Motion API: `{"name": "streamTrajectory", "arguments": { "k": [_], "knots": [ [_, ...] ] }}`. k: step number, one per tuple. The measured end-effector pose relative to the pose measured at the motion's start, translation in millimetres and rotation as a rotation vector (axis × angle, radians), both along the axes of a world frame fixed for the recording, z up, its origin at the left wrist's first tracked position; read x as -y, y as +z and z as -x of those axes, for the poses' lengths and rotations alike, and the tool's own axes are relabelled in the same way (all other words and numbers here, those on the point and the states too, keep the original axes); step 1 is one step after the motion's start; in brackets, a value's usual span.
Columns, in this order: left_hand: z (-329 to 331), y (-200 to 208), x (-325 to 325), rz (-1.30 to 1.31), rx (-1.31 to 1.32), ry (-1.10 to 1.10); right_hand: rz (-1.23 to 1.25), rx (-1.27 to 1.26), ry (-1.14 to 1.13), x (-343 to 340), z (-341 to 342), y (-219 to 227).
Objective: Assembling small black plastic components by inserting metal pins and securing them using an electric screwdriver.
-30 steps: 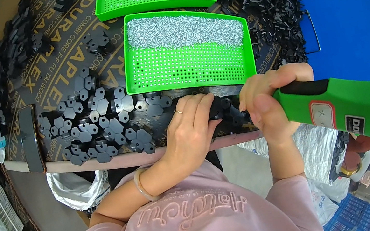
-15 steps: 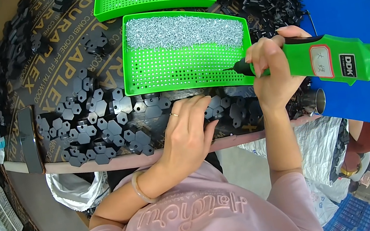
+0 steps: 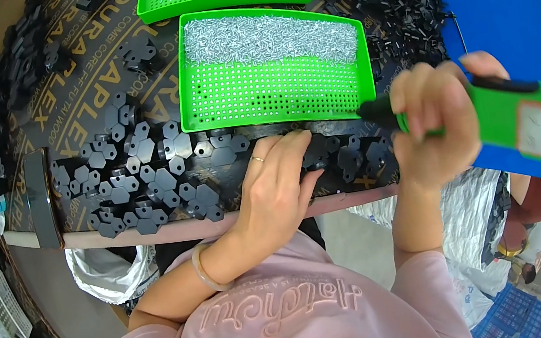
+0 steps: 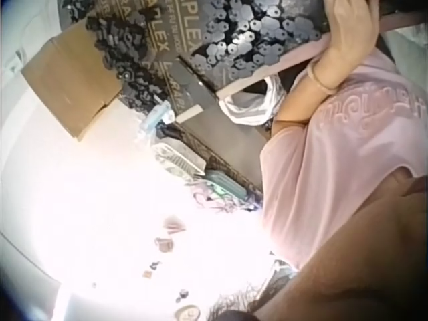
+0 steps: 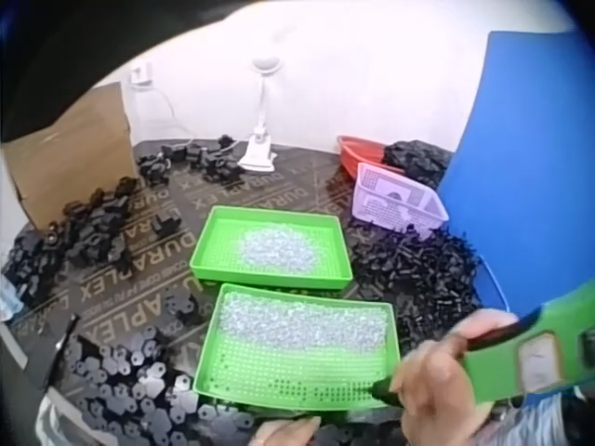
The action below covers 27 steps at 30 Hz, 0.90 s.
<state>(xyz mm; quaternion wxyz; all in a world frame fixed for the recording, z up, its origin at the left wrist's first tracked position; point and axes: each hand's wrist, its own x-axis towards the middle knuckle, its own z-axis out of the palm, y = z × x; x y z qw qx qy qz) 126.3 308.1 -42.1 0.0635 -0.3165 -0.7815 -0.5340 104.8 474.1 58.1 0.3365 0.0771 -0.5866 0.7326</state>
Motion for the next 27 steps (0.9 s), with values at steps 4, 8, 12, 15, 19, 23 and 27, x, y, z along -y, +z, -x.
{"name": "streamTrajectory", "arguments": {
  "k": [4, 8, 12, 15, 19, 23, 27],
  "knots": [
    [1.5, -0.2, -0.6, 0.001, 0.012, 0.015, -0.142, 0.046, 0.253, 17.3, -25.1, 17.4],
    [1.7, -1.3, 0.4, 0.001, 0.031, 0.016, -0.281, 0.101, 0.247, 26.9, -29.2, 4.4],
    [1.3, -6.5, -0.8, -0.004, 0.028, -0.01, -0.335, 0.014, 0.331, 19.3, -24.5, -16.1],
    [1.2, -7.6, -0.1, -0.031, 0.033, -0.023, -0.344, 0.18, 0.24, 30.2, -31.7, -17.2],
    [1.6, -4.3, 0.3, -0.015, 0.056, -0.026, -0.272, 0.064, 0.284, 33.2, -25.2, -20.8],
    [1.6, -2.9, 0.8, 0.019, 0.069, -0.023, -0.495, 0.19, 0.305, 30.0, -26.5, -13.5],
    [1.9, -4.3, -1.2, 0.075, 0.029, -0.021, -0.504, 0.13, 0.252, 25.0, -28.9, -16.1]
  ]
}}
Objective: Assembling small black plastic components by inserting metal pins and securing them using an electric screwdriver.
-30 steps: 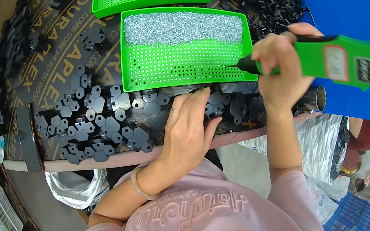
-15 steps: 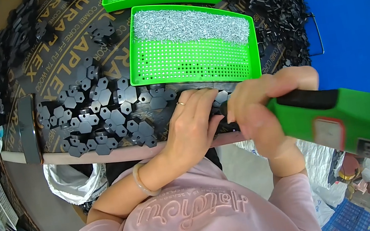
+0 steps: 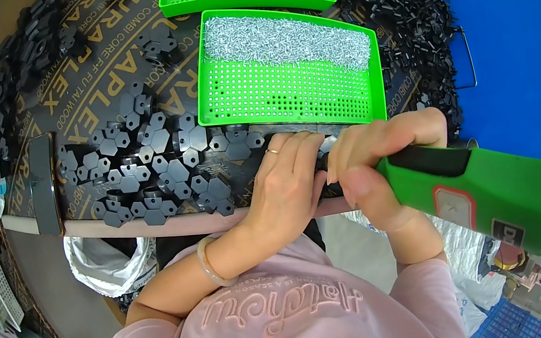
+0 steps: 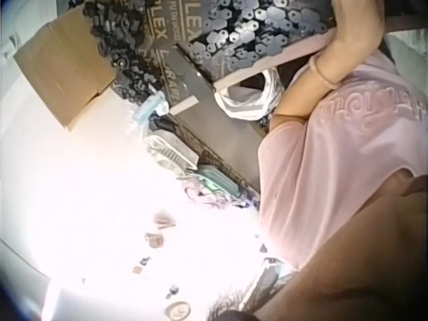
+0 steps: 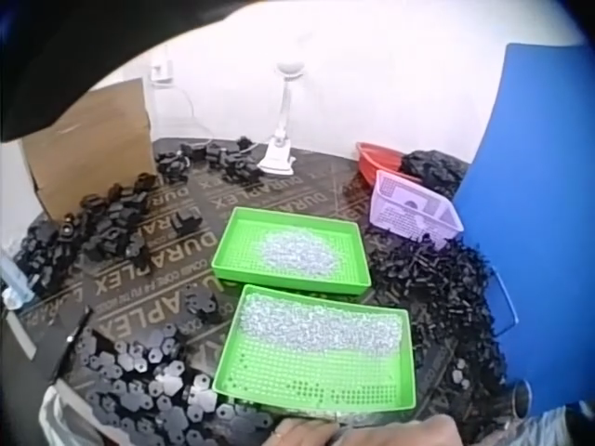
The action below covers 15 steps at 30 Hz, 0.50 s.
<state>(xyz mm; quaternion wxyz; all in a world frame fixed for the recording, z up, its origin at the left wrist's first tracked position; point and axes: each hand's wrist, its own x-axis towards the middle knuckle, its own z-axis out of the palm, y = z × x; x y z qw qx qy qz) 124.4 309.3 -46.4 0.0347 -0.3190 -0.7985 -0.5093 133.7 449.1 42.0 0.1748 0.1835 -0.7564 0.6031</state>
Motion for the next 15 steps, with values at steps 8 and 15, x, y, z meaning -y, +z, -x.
{"name": "streamTrajectory", "arguments": {
  "k": [8, 15],
  "knots": [
    [-0.3, 51.4, 30.5, 0.206, -0.16, 0.064, 0.36, -0.218, -0.123, -18.7, 25.7, 11.5],
    [20.9, 62.2, 60.1, 0.725, -0.252, 0.308, 0.253, -0.075, -0.265, -18.6, 48.3, -11.3]
  ]
}}
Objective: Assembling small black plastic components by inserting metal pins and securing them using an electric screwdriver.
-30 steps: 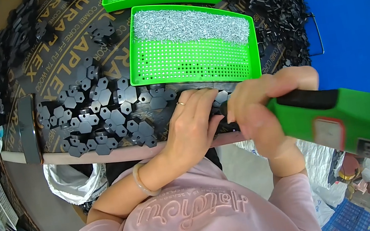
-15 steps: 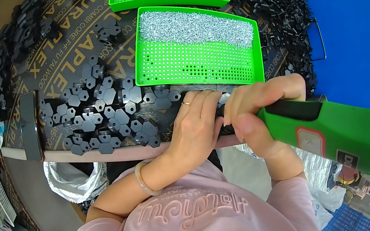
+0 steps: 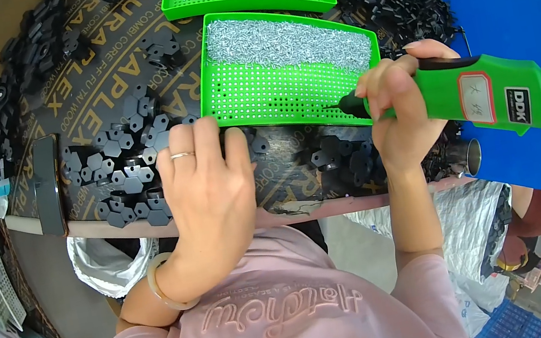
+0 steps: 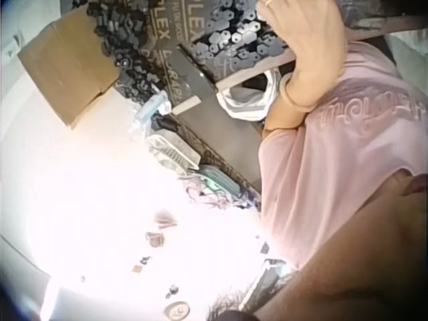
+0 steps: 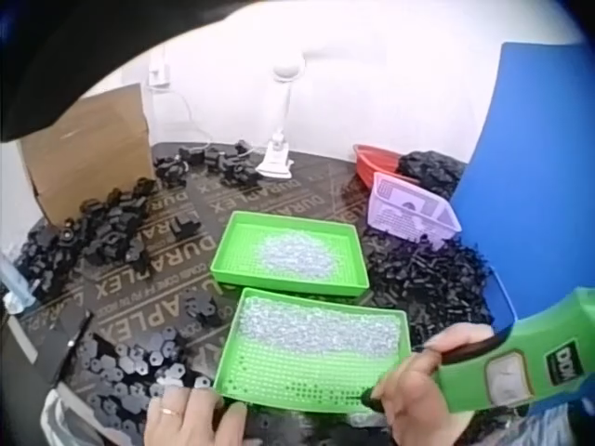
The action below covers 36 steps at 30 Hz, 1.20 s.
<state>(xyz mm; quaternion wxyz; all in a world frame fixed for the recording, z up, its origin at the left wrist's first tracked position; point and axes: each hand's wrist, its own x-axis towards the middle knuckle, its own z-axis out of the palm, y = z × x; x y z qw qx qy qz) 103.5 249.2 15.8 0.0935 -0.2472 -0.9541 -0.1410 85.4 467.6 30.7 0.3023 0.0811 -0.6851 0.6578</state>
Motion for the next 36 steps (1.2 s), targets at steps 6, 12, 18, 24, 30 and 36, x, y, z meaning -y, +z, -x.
{"name": "streamTrajectory", "arguments": {
  "k": [6, 12, 18, 24, 30, 36],
  "knots": [
    [-14.5, -6.0, -19.1, -0.168, 0.124, -0.169, -0.004, 0.035, 0.033, 4.4, 5.9, -7.6],
    [-25.4, -23.0, -52.7, -0.295, 0.169, -0.173, -0.032, 0.041, 0.003, 3.2, 5.9, -8.2],
    [-28.4, -27.6, -47.9, -0.46, 0.246, -0.162, -0.035, 0.029, 0.001, 3.5, 6.3, -10.6],
    [-27.7, -39.4, -50.1, -0.593, 0.272, -0.214, -0.035, -0.008, -0.034, 1.3, 0.2, 7.3],
    [-26.2, -47.8, -50.4, -0.667, 0.246, -0.203, -0.007, -0.022, 0.102, 11.0, -27.6, 35.5],
    [-26.1, -50.5, -51.4, -0.683, 0.242, -0.217, 0.023, -0.034, 0.165, 6.2, -39.8, 25.7]
  ]
}}
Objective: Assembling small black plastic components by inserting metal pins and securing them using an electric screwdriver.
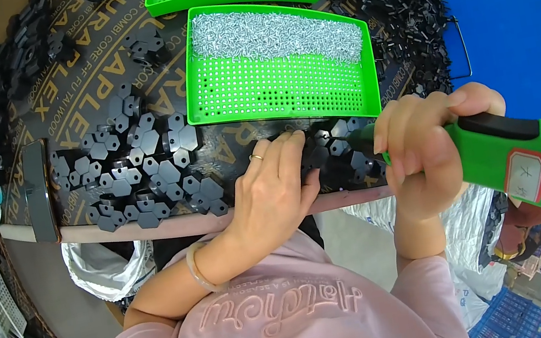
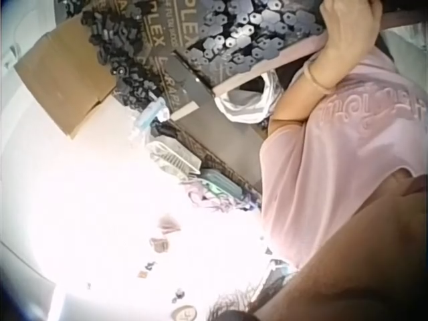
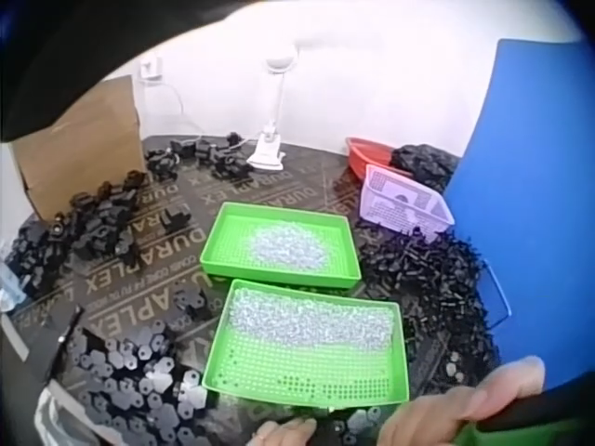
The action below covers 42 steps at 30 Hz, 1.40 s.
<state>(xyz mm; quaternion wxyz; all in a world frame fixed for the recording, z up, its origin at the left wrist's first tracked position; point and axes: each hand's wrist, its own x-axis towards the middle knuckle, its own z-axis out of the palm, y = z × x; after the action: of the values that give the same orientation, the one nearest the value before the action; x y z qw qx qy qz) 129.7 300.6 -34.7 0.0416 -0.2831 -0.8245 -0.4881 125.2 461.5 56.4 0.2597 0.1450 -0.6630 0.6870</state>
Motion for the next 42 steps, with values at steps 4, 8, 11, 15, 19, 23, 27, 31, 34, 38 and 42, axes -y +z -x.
{"name": "streamTrajectory", "arguments": {
  "k": [4, 8, 11, 15, 19, 23, 27, 31, 34, 38, 42],
  "knots": [
    [-0.2, -0.6, 0.3, -0.001, 0.0, -0.004, 0.01, 0.035, -0.025, -2.8, -0.1, -5.5],
    [-0.3, -0.4, -0.4, 0.007, -0.009, -0.007, 0.049, 0.065, -0.012, -1.1, 1.7, -11.0],
    [0.1, -0.7, -0.6, 0.005, -0.005, -0.01, -0.112, 0.126, -0.117, 3.9, 3.2, -9.9],
    [0.6, -2.6, -0.7, 0.003, -0.022, -0.013, -0.163, 0.108, -0.111, 3.3, 5.2, -13.9],
    [0.8, -3.1, -1.0, 0.003, -0.024, -0.018, -0.174, 0.131, -0.052, 2.6, 5.7, -12.9],
    [0.9, -1.5, -1.3, -0.006, -0.029, -0.02, -0.132, 0.162, -0.013, -2.9, 1.2, -18.5],
    [1.0, -1.5, -0.3, -0.009, -0.004, -0.019, -0.134, 0.254, -0.001, -8.3, -3.1, -10.9],
    [-1.7, -5.2, 1.3, 0.008, 0.051, -0.052, 0.152, -0.016, 0.044, -7.6, 10.2, 2.1],
    [2.2, 2.4, 2.1, -0.061, -0.005, -0.007, 0.063, -0.014, -0.138, -4.1, 24.4, -10.4],
    [5.4, 8.4, 6.0, -0.087, 0.071, -0.104, 0.078, 0.069, -0.121, -9.1, 32.1, -27.2],
    [5.9, 2.5, 8.1, -0.068, 0.049, -0.134, 0.096, 0.053, -0.109, -8.4, 34.9, -34.2]
  ]
}}
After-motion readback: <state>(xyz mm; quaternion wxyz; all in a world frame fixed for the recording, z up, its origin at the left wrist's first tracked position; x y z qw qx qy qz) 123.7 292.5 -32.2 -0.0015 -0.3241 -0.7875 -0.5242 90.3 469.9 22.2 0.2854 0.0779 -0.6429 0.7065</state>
